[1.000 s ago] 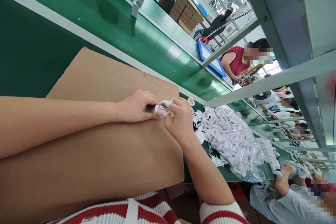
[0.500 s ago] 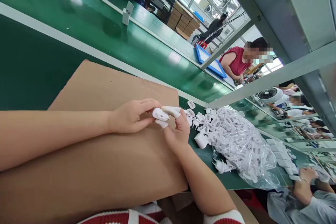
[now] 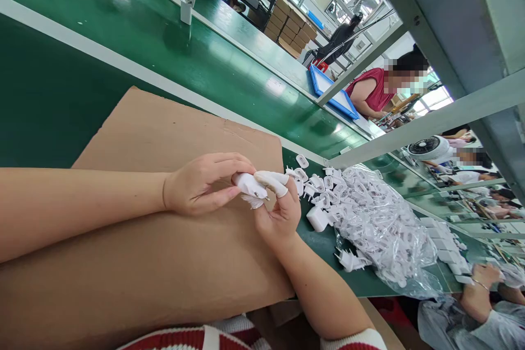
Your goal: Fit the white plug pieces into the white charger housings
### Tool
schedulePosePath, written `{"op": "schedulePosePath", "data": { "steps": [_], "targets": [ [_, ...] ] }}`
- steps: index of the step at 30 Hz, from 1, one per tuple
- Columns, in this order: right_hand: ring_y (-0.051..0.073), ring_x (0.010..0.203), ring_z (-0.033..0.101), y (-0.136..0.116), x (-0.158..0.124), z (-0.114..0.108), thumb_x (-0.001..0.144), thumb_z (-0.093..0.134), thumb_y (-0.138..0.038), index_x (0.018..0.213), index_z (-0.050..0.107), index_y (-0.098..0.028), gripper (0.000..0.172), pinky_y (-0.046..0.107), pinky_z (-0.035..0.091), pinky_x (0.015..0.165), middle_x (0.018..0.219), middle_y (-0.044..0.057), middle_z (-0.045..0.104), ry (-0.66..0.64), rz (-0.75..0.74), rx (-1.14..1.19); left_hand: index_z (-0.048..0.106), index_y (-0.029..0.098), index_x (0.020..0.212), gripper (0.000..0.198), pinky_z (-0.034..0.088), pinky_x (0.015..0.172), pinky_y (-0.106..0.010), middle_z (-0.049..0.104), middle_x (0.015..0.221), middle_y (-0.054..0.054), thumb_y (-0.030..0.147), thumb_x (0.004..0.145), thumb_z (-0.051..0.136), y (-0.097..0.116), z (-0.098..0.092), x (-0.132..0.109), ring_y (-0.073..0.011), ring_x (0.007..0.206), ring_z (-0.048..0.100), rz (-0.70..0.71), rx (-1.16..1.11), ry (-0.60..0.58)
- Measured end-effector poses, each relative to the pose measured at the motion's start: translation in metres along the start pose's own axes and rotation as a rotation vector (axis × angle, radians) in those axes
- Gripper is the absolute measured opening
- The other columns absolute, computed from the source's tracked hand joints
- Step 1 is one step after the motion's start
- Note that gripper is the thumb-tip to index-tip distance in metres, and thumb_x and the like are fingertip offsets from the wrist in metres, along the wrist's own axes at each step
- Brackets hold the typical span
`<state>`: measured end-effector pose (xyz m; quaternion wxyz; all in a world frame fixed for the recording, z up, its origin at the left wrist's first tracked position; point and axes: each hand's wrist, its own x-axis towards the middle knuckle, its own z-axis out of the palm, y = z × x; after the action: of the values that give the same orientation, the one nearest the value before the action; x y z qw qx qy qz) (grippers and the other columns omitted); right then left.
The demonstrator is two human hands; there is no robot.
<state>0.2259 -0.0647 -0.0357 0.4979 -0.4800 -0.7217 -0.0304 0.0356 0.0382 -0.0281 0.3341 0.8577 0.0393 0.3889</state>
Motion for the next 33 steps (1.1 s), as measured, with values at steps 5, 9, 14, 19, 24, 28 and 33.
{"op": "schedulePosePath", "data": {
  "steps": [5, 9, 14, 19, 24, 28, 33],
  "targets": [
    [0.022, 0.101, 0.07, -0.003, -0.002, 0.001, 0.091, 0.069, -0.019, 0.129, 0.061, -0.033, 0.041, 0.041, 0.062, 0.087, 0.113, 0.005, 0.071, -0.007, 0.001, 0.003, 0.065, 0.022, 0.114, 0.027, 0.056, 0.096, -0.037, 0.072, 0.114, -0.012, 0.027, 0.098, 0.044, 0.004, 0.003, -0.001, -0.0236, 0.108, 0.068, -0.142, -0.005, 0.045],
    [0.022, 0.102, 0.07, -0.004, -0.001, 0.001, 0.091, 0.07, -0.019, 0.13, 0.061, -0.032, 0.042, 0.041, 0.062, 0.088, 0.114, 0.005, 0.071, -0.013, -0.003, 0.008, 0.066, 0.021, 0.114, 0.028, 0.056, 0.097, -0.037, 0.073, 0.113, -0.011, 0.025, 0.099, 0.042, 0.005, 0.003, -0.001, -0.0226, 0.108, 0.068, -0.135, -0.013, 0.082],
    [0.022, 0.103, 0.07, -0.003, -0.002, 0.0, 0.09, 0.07, -0.017, 0.131, 0.061, -0.032, 0.044, 0.04, 0.061, 0.089, 0.115, 0.006, 0.071, -0.018, 0.01, 0.032, 0.063, 0.022, 0.119, 0.03, 0.054, 0.097, -0.037, 0.071, 0.116, -0.011, 0.021, 0.098, 0.042, 0.003, 0.001, -0.001, -0.0226, 0.11, 0.067, -0.092, -0.024, 0.049],
    [0.021, 0.103, 0.07, 0.002, -0.009, 0.009, 0.087, 0.074, -0.022, 0.133, 0.06, -0.031, 0.049, 0.039, 0.061, 0.092, 0.115, 0.006, 0.071, 0.027, 0.137, 0.154, 0.058, 0.021, 0.126, 0.037, 0.051, 0.092, -0.036, 0.071, 0.117, -0.01, 0.021, 0.089, 0.057, -0.003, 0.001, -0.002, -0.0226, 0.102, 0.068, 0.023, 0.123, 0.013],
    [0.022, 0.11, 0.071, 0.005, -0.004, 0.025, 0.089, 0.072, -0.028, 0.134, 0.057, -0.023, 0.048, 0.041, 0.06, 0.097, 0.124, 0.011, 0.072, -0.011, 0.5, 0.435, 0.057, 0.017, 0.128, 0.036, 0.051, 0.093, -0.034, 0.071, 0.116, -0.01, 0.028, 0.093, 0.058, -0.012, 0.0, -0.002, -0.0204, 0.099, 0.067, -0.193, 0.174, 0.033],
    [0.022, 0.108, 0.072, 0.007, 0.0, 0.032, 0.09, 0.069, -0.032, 0.133, 0.057, -0.02, 0.047, 0.04, 0.06, 0.097, 0.124, 0.013, 0.072, -0.024, 0.63, 0.486, 0.063, 0.016, 0.12, 0.03, 0.055, 0.087, -0.03, 0.072, 0.111, -0.01, 0.036, 0.1, 0.052, -0.016, 0.0, -0.001, -0.0186, 0.095, 0.067, -0.353, 0.047, -0.056],
    [0.022, 0.112, 0.07, 0.024, 0.004, 0.03, 0.093, 0.064, -0.033, 0.139, 0.052, -0.02, 0.049, 0.039, 0.057, 0.099, 0.127, 0.012, 0.071, 0.013, 0.569, 0.304, 0.065, 0.017, 0.123, 0.045, 0.058, 0.092, -0.036, 0.073, 0.119, -0.012, 0.051, 0.094, 0.061, -0.027, -0.004, 0.017, -0.0243, 0.102, 0.069, -0.51, 0.078, 0.009]
  ]
}}
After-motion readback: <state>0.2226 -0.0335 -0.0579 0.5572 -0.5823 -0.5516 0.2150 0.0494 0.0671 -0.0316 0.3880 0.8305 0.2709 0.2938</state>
